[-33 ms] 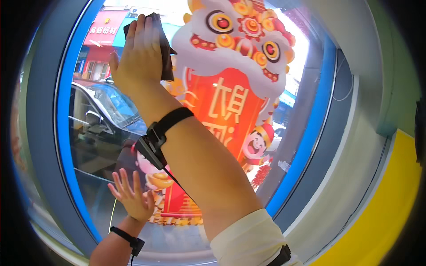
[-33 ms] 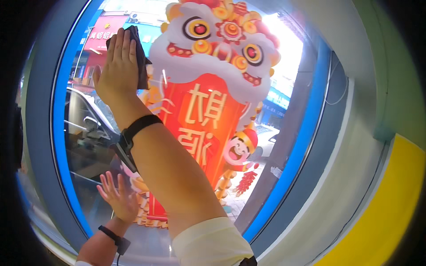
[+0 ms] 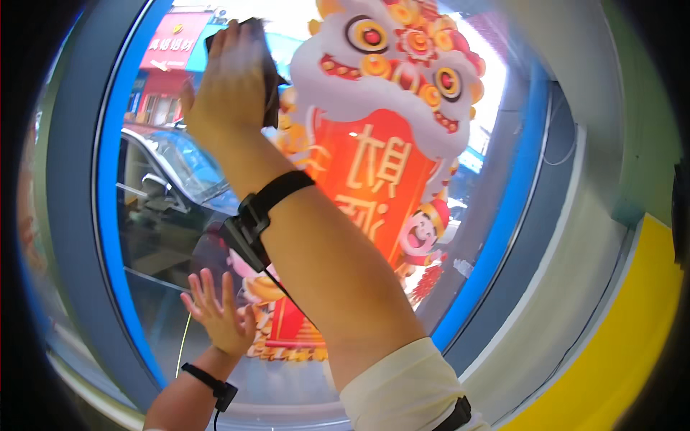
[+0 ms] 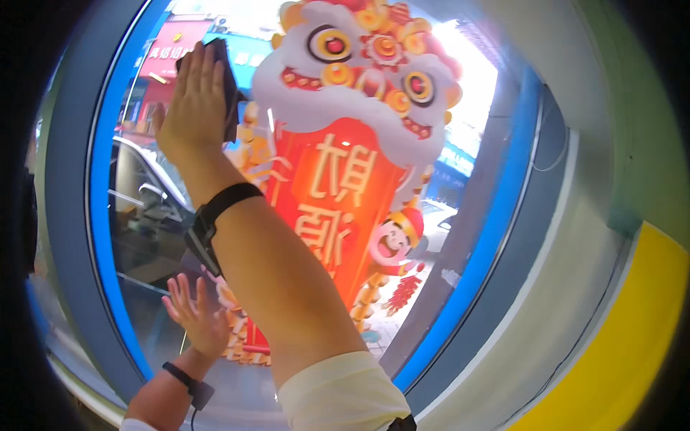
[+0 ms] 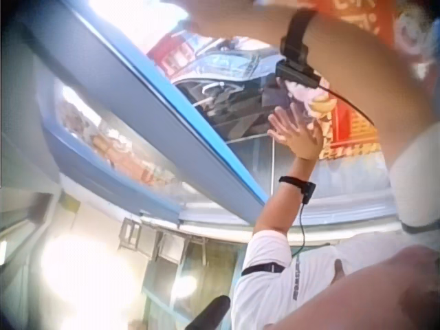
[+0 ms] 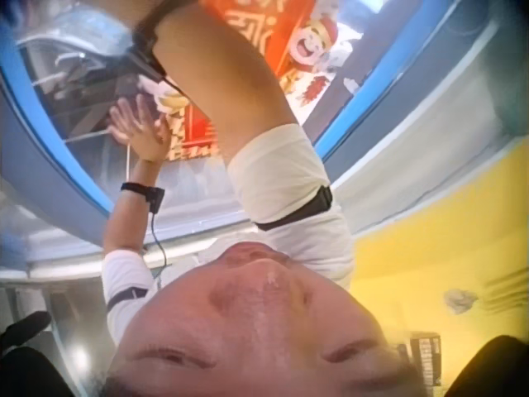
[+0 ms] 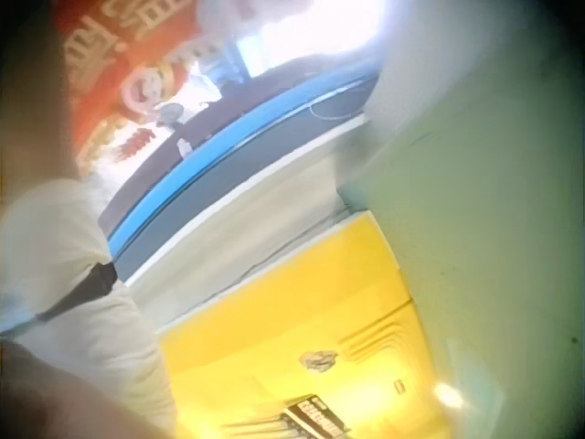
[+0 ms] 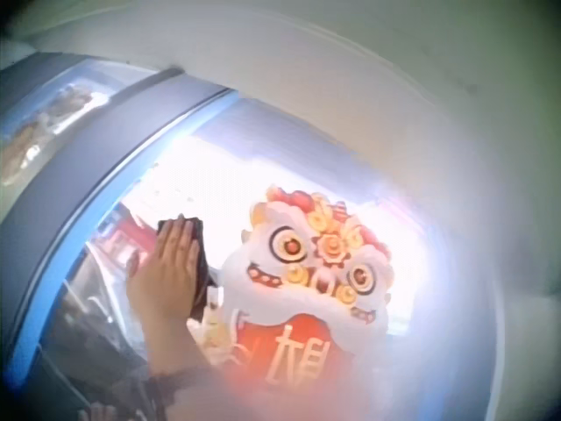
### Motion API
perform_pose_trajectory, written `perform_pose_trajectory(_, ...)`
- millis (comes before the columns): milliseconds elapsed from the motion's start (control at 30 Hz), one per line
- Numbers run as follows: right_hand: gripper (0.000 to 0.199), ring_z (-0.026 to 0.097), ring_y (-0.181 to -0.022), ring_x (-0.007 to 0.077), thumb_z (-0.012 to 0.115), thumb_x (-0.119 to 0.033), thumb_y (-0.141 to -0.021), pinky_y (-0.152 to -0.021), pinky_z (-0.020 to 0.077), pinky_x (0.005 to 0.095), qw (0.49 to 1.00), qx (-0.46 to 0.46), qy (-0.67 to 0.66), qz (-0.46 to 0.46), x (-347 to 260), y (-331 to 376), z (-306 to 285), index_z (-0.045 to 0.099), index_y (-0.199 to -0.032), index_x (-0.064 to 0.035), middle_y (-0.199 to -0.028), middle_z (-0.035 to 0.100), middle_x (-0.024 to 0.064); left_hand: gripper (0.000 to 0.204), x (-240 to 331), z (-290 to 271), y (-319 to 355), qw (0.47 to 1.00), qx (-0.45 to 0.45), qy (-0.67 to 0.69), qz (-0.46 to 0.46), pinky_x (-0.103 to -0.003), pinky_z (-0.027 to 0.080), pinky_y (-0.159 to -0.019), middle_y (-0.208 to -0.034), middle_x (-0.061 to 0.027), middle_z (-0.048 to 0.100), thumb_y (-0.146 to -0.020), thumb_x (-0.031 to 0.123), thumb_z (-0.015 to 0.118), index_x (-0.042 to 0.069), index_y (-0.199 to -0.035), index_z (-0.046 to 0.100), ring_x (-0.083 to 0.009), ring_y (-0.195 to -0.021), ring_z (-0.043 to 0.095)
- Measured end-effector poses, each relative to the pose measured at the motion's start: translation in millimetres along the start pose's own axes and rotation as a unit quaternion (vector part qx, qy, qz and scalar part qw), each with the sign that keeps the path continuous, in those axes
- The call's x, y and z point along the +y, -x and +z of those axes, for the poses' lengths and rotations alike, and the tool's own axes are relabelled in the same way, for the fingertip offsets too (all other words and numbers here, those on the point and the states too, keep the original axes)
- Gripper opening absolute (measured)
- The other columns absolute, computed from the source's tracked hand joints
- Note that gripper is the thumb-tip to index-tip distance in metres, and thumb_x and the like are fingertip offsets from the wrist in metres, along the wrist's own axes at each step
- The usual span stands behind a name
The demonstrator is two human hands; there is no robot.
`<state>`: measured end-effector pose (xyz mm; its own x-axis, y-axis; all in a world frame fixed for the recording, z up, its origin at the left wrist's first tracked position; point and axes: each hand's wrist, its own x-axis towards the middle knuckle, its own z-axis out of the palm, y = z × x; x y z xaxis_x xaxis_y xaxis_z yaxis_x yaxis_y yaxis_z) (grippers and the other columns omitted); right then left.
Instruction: Installing a sign on a wall and cleaning a glass door.
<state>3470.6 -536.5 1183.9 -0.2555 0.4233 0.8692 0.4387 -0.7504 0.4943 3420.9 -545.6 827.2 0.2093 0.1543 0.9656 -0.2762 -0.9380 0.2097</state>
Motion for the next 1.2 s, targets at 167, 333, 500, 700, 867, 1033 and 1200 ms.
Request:
perform_pose_trajectory(167,0.069,0.038,-0.145,0.0353,0.059,-0.031,-0.092,-0.120,0.0279,0.0499,0.995,0.076,0.058,-0.032,29,5,2,0.043,-0.148,0.0042,-0.155,0.041,0.0224,0.049,27,-52,-38,0.928,-0.066,0.367,-0.008,-0.047,0.038,-0.103,-0.136,-0.0194,0.054,-0.093,0.018,0.058,0.001,-0.139,0.051,-0.0359,-0.118,0.053)
perform_pose_trajectory(333,0.049,0.048,-0.136,0.0403,0.057,-0.001,-0.084,-0.116,0.0371,0.0447,0.994,0.075,-0.056,-0.049,29,2,-26,0.057,-0.132,0.0087,-0.141,0.056,0.0255,0.042,72,-92,-109,0.618,-0.099,0.733,-0.268,-0.028,0.046,-0.089,-0.118,-0.0100,0.060,-0.099,0.012,0.059,0.002,-0.139,0.049,-0.0127,-0.100,0.058)
perform_pose_trajectory(500,0.045,0.053,-0.131,0.0343,0.057,-0.016,-0.095,-0.111,0.0418,0.0419,0.899,-0.004,-0.390,0.199,50,30,-108,0.057,-0.137,0.0005,-0.140,0.058,0.0194,0.041,105,-90,-107,0.586,-0.148,0.746,-0.277,-0.030,0.049,-0.087,-0.110,-0.0036,0.064,-0.098,0.018,0.065,0.003,-0.134,0.051,-0.0105,-0.096,0.060)
perform_pose_trajectory(700,0.041,0.068,-0.107,0.0256,0.060,-0.021,-0.095,-0.090,0.0568,0.0384,0.500,0.153,-0.745,0.415,125,106,-179,0.059,-0.132,-0.0026,-0.120,0.069,0.0124,0.050,189,-119,-94,0.798,-0.167,0.568,-0.112,-0.038,0.054,-0.074,-0.099,-0.0136,0.065,-0.081,0.028,0.080,0.006,-0.118,0.056,-0.0288,-0.086,0.068)
perform_pose_trajectory(867,0.040,0.068,-0.112,0.0285,0.060,-0.019,-0.094,-0.093,0.0567,0.0402,0.406,0.203,-0.744,0.491,142,163,-238,0.058,-0.131,-0.0024,-0.124,0.068,0.0126,0.050,231,-110,-73,0.846,-0.204,0.491,-0.048,-0.042,0.055,-0.070,-0.098,-0.0133,0.066,-0.077,0.030,0.080,0.008,-0.116,0.058,-0.0340,-0.086,0.068)
perform_pose_trajectory(1033,0.038,0.067,-0.112,0.0310,0.059,-0.017,-0.093,-0.095,0.0552,0.0433,0.426,0.227,-0.696,0.532,175,186,-259,0.058,-0.128,-0.0028,-0.125,0.067,0.0130,0.056,251,-96,-63,0.841,-0.238,0.485,-0.035,-0.039,0.055,-0.075,-0.100,-0.0144,0.066,-0.075,0.027,0.085,0.003,-0.118,0.058,-0.0300,-0.088,0.069)
perform_pose_trajectory(1200,0.039,0.068,-0.102,0.0293,0.064,-0.022,-0.093,-0.087,0.0558,0.0400,0.490,0.281,-0.668,0.485,173,192,-254,0.059,-0.127,-0.0038,-0.120,0.068,0.0117,0.052,279,-101,-58,0.897,-0.137,0.417,0.051,-0.039,0.054,-0.063,-0.086,-0.0116,0.063,-0.074,0.035,0.085,0.002,-0.106,0.059,-0.0311,-0.072,0.066)
